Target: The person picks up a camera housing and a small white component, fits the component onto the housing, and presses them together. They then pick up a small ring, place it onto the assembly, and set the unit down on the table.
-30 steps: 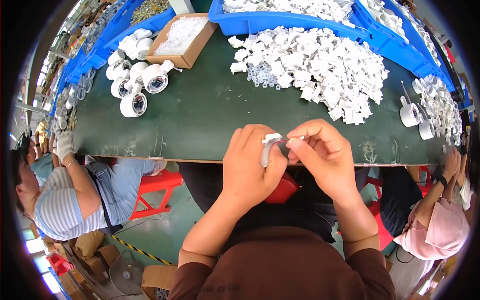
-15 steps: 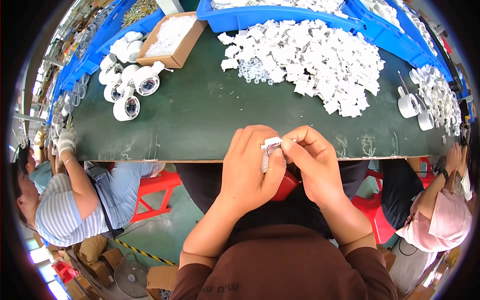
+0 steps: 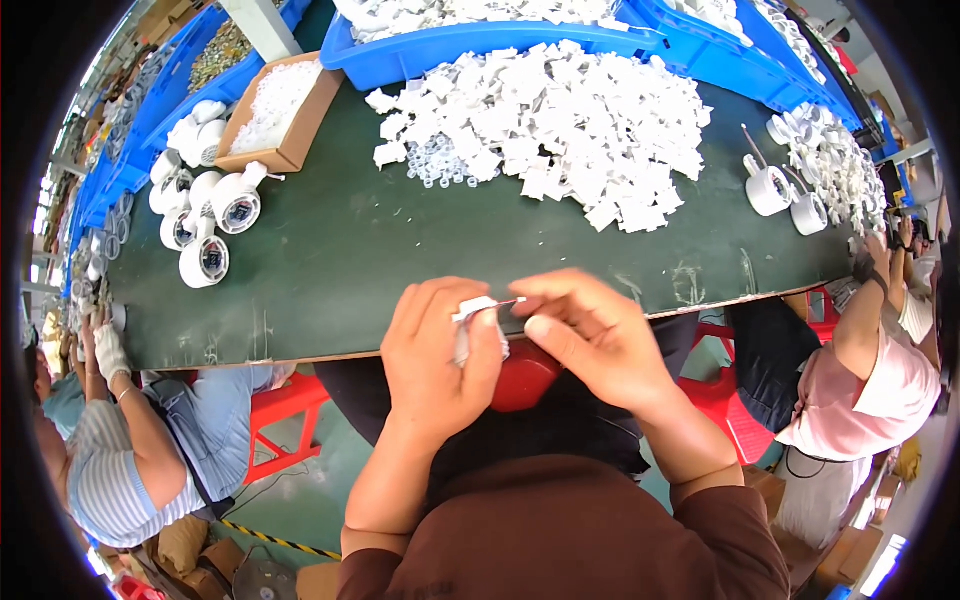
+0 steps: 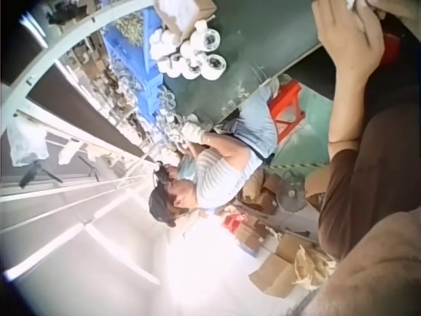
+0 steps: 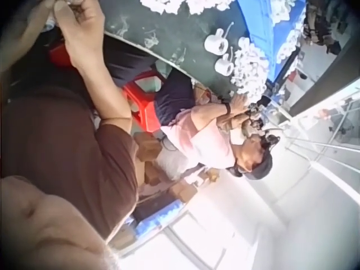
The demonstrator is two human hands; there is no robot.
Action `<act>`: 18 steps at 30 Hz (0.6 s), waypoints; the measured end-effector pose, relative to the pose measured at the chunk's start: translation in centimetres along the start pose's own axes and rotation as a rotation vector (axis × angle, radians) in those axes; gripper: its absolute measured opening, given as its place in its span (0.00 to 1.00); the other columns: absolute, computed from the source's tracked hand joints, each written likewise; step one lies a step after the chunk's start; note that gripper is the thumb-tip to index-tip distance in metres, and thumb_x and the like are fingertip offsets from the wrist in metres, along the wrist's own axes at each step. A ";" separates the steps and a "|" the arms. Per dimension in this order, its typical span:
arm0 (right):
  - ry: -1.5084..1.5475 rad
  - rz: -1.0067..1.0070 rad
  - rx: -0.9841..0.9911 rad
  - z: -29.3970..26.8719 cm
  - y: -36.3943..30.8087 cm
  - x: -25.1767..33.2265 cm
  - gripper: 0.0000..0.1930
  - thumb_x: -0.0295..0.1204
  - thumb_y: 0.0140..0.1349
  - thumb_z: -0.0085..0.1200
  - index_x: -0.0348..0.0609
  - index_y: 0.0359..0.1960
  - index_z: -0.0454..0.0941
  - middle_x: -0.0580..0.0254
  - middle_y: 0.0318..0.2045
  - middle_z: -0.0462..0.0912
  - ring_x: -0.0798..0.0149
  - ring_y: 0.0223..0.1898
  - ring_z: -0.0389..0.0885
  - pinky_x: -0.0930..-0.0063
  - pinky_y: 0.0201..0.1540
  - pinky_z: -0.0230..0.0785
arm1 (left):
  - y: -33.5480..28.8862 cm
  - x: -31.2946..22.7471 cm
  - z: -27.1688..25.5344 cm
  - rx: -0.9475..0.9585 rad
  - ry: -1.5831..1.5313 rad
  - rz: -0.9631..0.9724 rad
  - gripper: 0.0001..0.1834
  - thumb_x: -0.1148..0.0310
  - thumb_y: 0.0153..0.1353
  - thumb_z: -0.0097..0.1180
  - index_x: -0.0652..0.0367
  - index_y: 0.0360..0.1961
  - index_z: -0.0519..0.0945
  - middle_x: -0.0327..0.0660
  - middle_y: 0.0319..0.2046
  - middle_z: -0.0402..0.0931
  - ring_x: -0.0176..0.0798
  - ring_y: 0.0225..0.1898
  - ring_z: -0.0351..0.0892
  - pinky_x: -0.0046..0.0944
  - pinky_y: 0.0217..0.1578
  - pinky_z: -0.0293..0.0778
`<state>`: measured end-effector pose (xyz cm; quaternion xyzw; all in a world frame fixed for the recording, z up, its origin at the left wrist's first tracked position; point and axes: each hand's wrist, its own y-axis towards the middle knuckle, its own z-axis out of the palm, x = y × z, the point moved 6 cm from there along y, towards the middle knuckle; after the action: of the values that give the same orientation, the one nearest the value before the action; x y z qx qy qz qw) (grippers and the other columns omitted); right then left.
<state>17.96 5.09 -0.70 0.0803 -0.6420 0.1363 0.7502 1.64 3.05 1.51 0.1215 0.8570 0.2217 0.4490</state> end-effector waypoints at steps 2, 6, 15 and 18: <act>-0.557 -0.378 -0.180 -2.6 0.3 2.1 0.11 0.19 0.65 0.58 0.41 0.48 0.81 0.63 0.42 0.83 0.72 0.38 0.80 0.75 0.45 0.73 | -0.2 0.6 -0.3 -0.021 -0.027 0.000 0.04 0.75 0.62 0.55 0.63 0.36 0.79 0.47 0.37 0.82 0.50 0.37 0.79 0.43 0.40 0.75; -1.308 -0.697 -0.202 -5.9 2.2 4.6 0.17 0.13 0.57 0.56 0.41 0.47 0.82 0.57 0.42 0.84 0.54 0.41 0.79 0.66 0.45 0.74 | 0.0 0.4 -0.2 -0.033 -0.039 0.016 0.03 0.75 0.61 0.57 0.60 0.36 0.79 0.45 0.36 0.82 0.49 0.35 0.78 0.43 0.38 0.75; -1.163 -0.545 -0.014 -5.6 4.4 4.5 0.19 0.13 0.57 0.56 0.42 0.50 0.81 0.58 0.42 0.79 0.60 0.39 0.79 0.67 0.44 0.75 | -0.2 0.8 0.0 0.011 -0.052 -0.031 0.08 0.73 0.68 0.51 0.66 0.38 0.80 0.47 0.39 0.81 0.44 0.39 0.80 0.40 0.42 0.75; -0.884 -0.431 -0.047 -6.5 5.0 4.2 0.19 0.14 0.59 0.56 0.43 0.52 0.81 0.61 0.42 0.78 0.67 0.40 0.79 0.72 0.44 0.74 | -0.5 1.2 -0.1 0.033 -0.157 -0.113 0.10 0.72 0.70 0.49 0.67 0.38 0.81 0.46 0.40 0.82 0.38 0.38 0.79 0.36 0.41 0.74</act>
<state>23.08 12.17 2.09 0.2443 -0.8707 -0.0836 0.4186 0.93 3.11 0.47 0.0974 0.8282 0.1716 0.5245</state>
